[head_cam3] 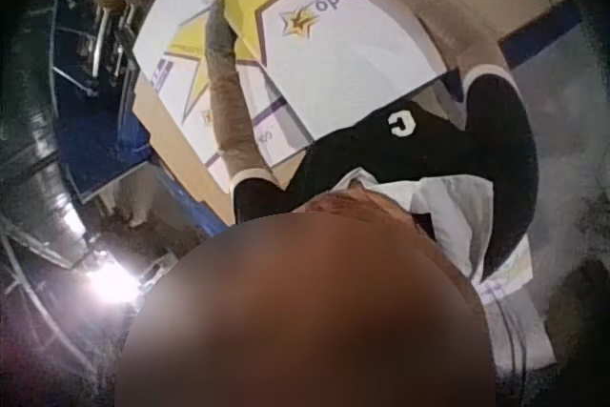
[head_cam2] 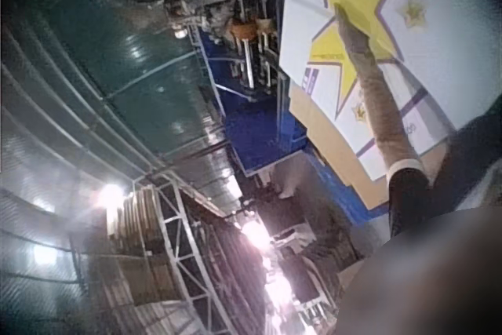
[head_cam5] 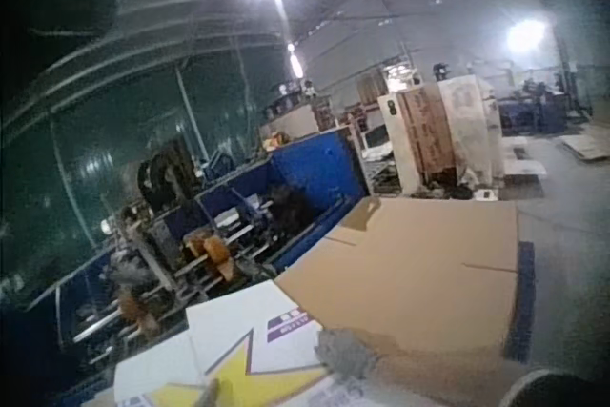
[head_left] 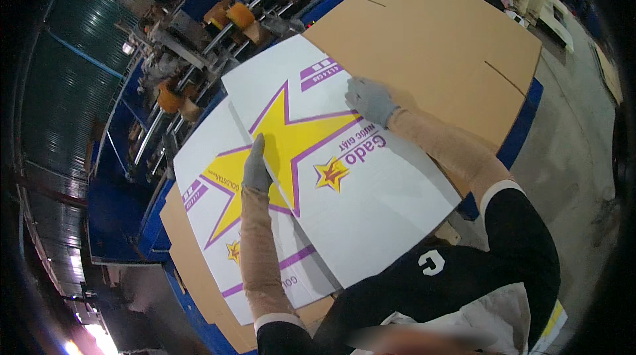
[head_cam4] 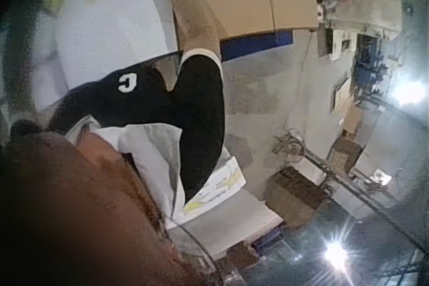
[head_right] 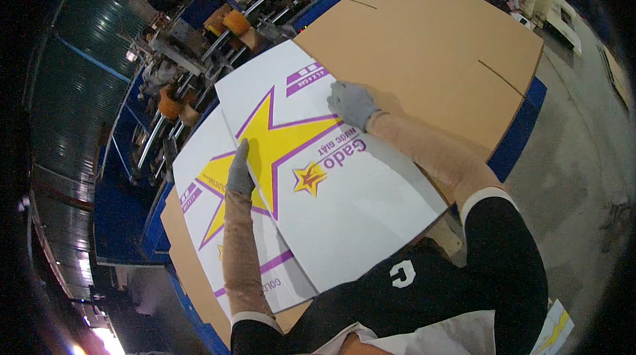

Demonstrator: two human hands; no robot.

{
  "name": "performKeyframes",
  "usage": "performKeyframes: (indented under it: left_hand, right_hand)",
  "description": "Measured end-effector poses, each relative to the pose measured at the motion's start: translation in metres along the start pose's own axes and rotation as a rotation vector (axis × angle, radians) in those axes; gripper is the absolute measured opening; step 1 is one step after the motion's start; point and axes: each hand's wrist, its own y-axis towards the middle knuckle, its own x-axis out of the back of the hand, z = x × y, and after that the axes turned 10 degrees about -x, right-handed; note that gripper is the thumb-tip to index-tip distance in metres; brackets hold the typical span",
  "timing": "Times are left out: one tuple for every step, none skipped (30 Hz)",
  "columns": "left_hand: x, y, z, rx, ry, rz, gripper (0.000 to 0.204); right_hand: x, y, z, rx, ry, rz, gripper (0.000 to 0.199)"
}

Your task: The person repeatedly picks up printed cardboard sheets from a conveyor and stacks them on a worktable. The sheets feature a yellow star and purple branding. The person aligns each sheet by hand and places it on the growing stack.

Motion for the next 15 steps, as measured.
performKeyframes:
  left_hand:
    - [-0.004,0.01,-0.003,-0.012,0.016,-0.014,0.033]
    - [-0.008,0.016,-0.007,-0.025,0.029,-0.024,0.032]
    - [-0.012,0.02,-0.011,0.002,0.041,-0.079,0.031]
    - [-0.016,0.021,-0.016,-0.083,0.122,-0.033,0.032]
    - [-0.018,0.02,-0.021,-0.129,0.195,-0.031,0.033]
    - [-0.021,0.018,-0.026,-0.154,0.274,-0.065,0.034]
    - [-0.024,0.015,-0.032,-0.203,0.33,0.029,0.033]
    - [-0.028,0.016,-0.039,-0.243,0.386,0.03,0.033]
    - [-0.032,0.016,-0.046,-0.278,0.447,0.029,0.032]
    - [-0.036,0.017,-0.052,-0.296,0.507,0.013,0.032]
    - [-0.04,0.018,-0.06,-0.309,0.515,0.059,0.033]
    - [-0.043,0.025,-0.068,-0.314,0.685,0.029,0.033]
    - [-0.045,0.027,-0.073,-0.308,0.649,0.086,0.034]
    - [-0.046,0.03,-0.075,-0.306,0.554,0.183,0.036]
    - [-0.045,0.033,-0.073,-0.271,0.493,0.203,0.038]
  right_hand:
    - [-0.007,0.021,-0.005,0.002,-0.019,0.009,0.039]
    - [-0.011,0.039,-0.008,-0.049,-0.03,0.009,0.037]
    - [-0.014,0.056,-0.008,-0.1,-0.038,0.009,0.034]
    - [-0.017,0.075,-0.007,-0.187,-0.045,0.084,0.032]
    - [-0.015,0.098,-0.007,-0.226,-0.018,0.119,0.033]
    - [-0.013,0.12,-0.007,-0.274,0.009,0.22,0.034]
    - [-0.014,0.138,-0.002,-0.252,-0.062,0.243,0.035]
    - [-0.014,0.151,0.003,-0.209,-0.127,0.261,0.036]
    - [-0.015,0.158,0.007,-0.194,-0.198,0.252,0.037]
    - [-0.016,0.162,0.011,-0.234,-0.112,0.276,0.037]
    - [-0.016,0.165,0.011,-0.3,-0.037,0.278,0.038]
    - [-0.018,0.163,0.012,-0.342,0.03,0.352,0.038]
    - [-0.019,0.161,0.008,-0.414,0.155,0.383,0.04]
    - [-0.021,0.158,0.005,-0.335,0.078,0.355,0.04]
    - [-0.022,0.156,-0.002,-0.25,-0.006,0.35,0.041]
